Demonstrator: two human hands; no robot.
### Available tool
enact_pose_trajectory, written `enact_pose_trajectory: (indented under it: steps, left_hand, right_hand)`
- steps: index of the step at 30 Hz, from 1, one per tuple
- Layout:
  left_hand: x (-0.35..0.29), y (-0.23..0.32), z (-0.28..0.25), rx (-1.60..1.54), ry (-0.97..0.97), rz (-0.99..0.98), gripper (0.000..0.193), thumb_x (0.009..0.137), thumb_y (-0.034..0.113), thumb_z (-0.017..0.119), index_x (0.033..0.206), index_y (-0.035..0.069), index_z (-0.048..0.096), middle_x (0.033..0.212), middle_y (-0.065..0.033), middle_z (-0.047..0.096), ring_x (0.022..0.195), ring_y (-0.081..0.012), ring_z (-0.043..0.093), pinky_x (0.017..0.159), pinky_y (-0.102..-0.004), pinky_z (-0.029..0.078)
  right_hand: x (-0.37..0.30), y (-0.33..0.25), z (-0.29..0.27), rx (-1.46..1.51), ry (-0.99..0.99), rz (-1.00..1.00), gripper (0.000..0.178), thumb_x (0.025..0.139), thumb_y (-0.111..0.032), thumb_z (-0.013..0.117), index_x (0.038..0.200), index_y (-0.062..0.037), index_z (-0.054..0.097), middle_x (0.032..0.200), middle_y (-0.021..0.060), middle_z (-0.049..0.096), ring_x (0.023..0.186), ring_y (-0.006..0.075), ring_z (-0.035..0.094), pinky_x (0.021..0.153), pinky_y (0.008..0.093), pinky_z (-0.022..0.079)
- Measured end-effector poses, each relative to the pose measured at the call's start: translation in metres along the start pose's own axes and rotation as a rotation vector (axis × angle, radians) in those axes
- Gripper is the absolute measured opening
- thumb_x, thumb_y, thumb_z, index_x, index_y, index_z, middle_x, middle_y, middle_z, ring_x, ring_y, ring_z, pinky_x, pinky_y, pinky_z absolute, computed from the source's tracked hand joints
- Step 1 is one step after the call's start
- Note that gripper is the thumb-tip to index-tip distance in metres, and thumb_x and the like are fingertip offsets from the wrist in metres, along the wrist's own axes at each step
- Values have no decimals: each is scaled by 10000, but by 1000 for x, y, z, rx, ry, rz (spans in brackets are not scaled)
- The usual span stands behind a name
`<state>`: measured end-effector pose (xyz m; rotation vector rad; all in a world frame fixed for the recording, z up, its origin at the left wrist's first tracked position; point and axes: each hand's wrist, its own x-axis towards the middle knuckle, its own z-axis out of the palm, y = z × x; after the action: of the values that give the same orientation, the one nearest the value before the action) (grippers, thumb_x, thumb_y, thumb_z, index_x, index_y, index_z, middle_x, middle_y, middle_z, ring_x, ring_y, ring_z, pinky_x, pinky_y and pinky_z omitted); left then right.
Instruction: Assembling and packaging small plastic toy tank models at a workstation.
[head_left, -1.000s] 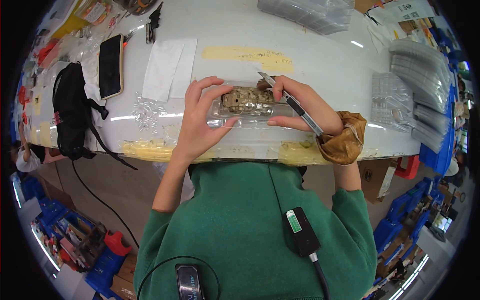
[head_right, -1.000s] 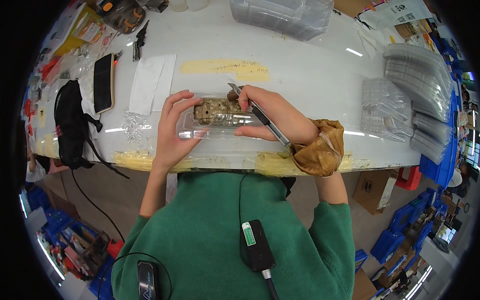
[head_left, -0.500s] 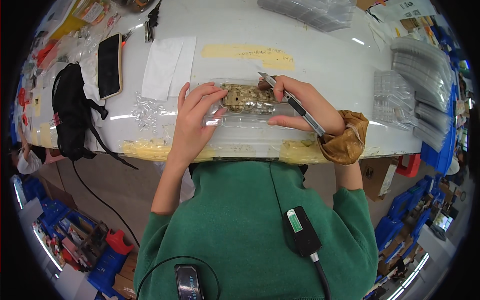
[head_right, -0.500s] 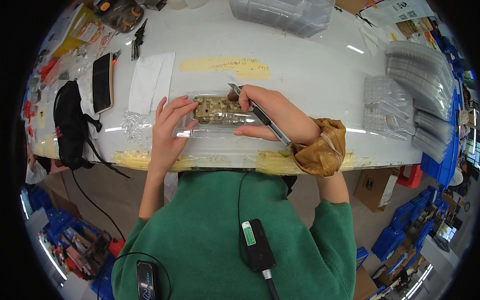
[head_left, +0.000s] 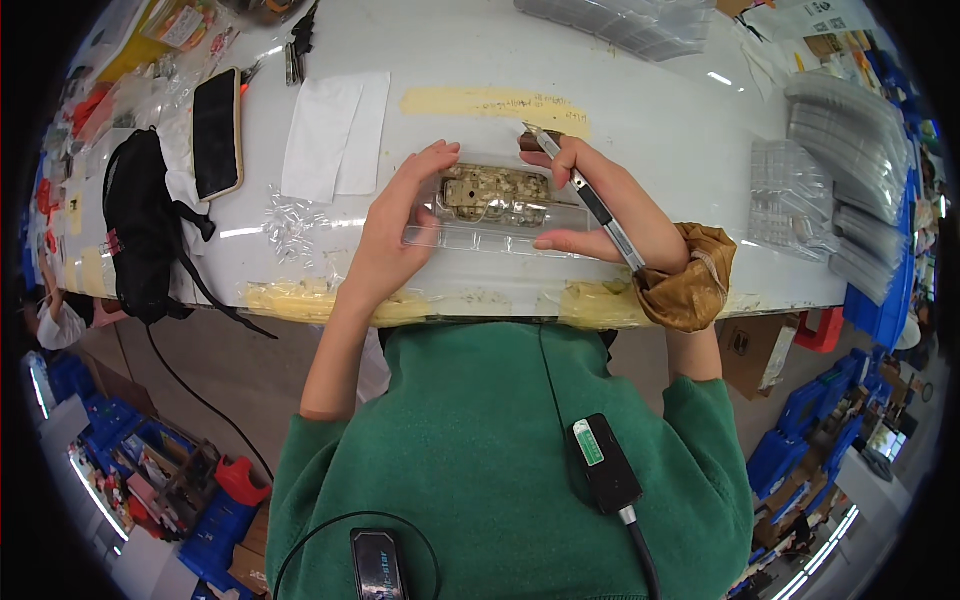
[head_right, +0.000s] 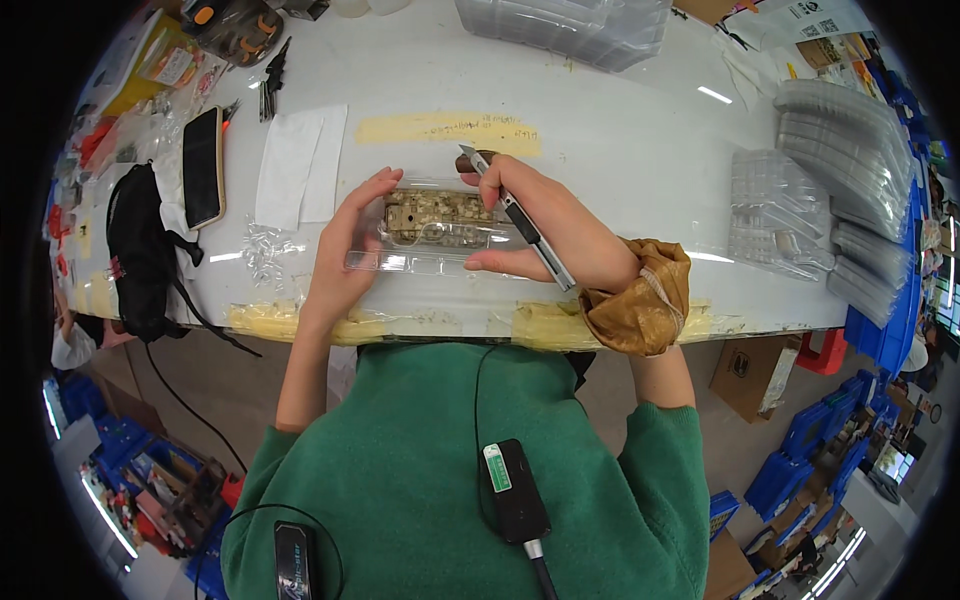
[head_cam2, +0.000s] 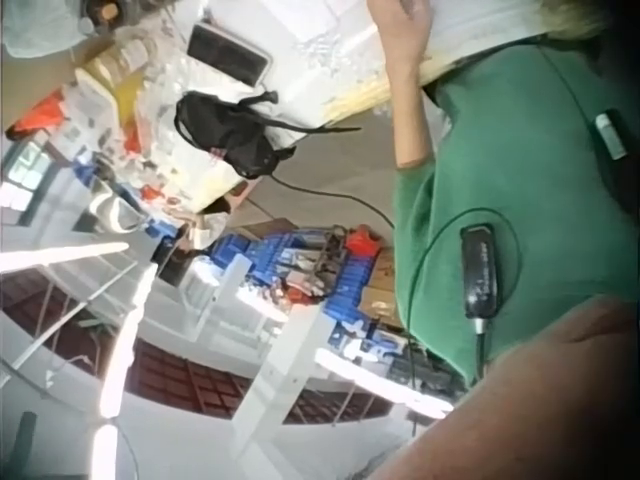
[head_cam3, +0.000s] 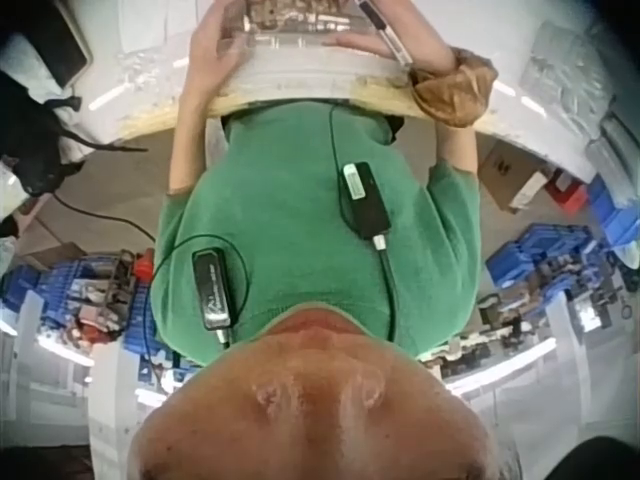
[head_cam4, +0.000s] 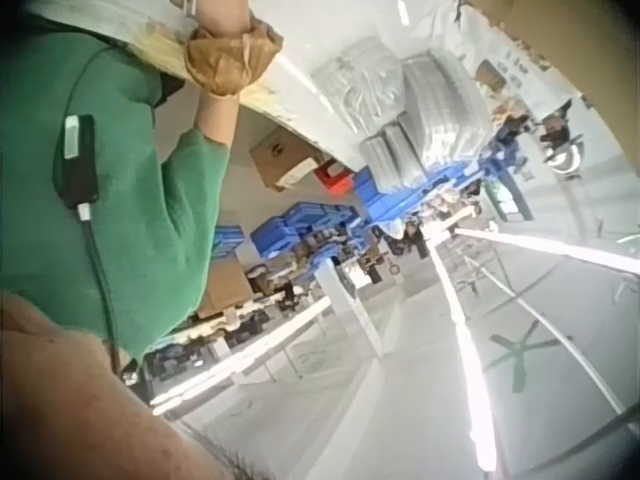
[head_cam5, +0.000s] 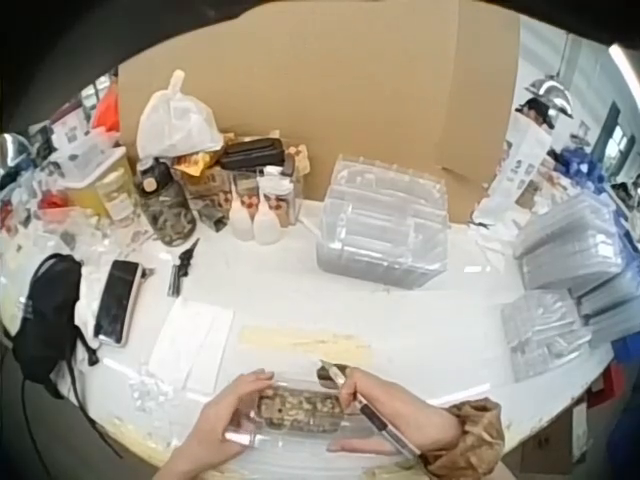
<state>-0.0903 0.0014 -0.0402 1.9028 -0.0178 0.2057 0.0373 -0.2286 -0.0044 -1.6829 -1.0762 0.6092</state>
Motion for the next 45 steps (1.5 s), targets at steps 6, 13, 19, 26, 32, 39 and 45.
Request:
enact_pose_trajectory:
  steps: [6,13,19,26,32,39,45]
  left_hand:
    - [-1,-3,1,-16,-7,1,623,663,-148,399,1231,71,532,1370,-68,561,1352,-251,454,772,-212,425]
    - [-1,-1,0,-20,-6,-18,591,664,-145,402,1197,70,543,1371,-71,561,1352,-257,456,801,-226,432]
    - [-1,2,-4,3,-38,11,616,662,-125,446,1232,75,562,1393,-89,538,1362,-277,438,965,-288,433]
    - [-13,1,-10,27,-60,146,601,661,-76,562,1225,121,624,1416,-107,508,1383,-331,393,1179,-455,281]
    - [-26,6,-16,310,-145,253,512,666,-24,652,1145,157,674,1404,-107,515,1387,-349,380,1189,-529,222]
    - [-34,13,-12,445,-132,299,332,668,40,724,983,136,683,1369,-101,540,1353,-340,424,1186,-544,204]
    - [-38,9,-20,291,32,335,200,697,41,725,877,74,645,1268,-101,607,1189,-313,553,1088,-474,377]
  right_hand:
    - [-2,5,3,53,42,-19,487,716,-141,857,928,-111,420,1014,69,569,1159,285,595,889,349,457]
    - [-1,1,1,9,25,-22,487,712,-139,859,929,-108,424,1024,71,577,1137,273,604,893,349,462]
    - [-1,0,2,13,29,-42,467,728,-136,848,936,-105,431,1031,67,575,1104,251,611,888,342,462]
    - [3,-1,5,-73,120,-38,397,757,-79,792,947,-91,444,1037,72,546,995,238,600,868,339,460]
    - [15,-14,17,-326,0,36,364,758,-35,760,945,-91,453,1064,76,513,1032,272,585,864,370,458]
    - [21,-18,25,-524,39,-149,385,712,-16,749,970,-82,472,1004,71,491,864,255,512,795,341,435]
    - [38,-21,6,-374,182,-233,386,691,3,723,971,-75,469,962,64,468,785,239,465,753,318,417]
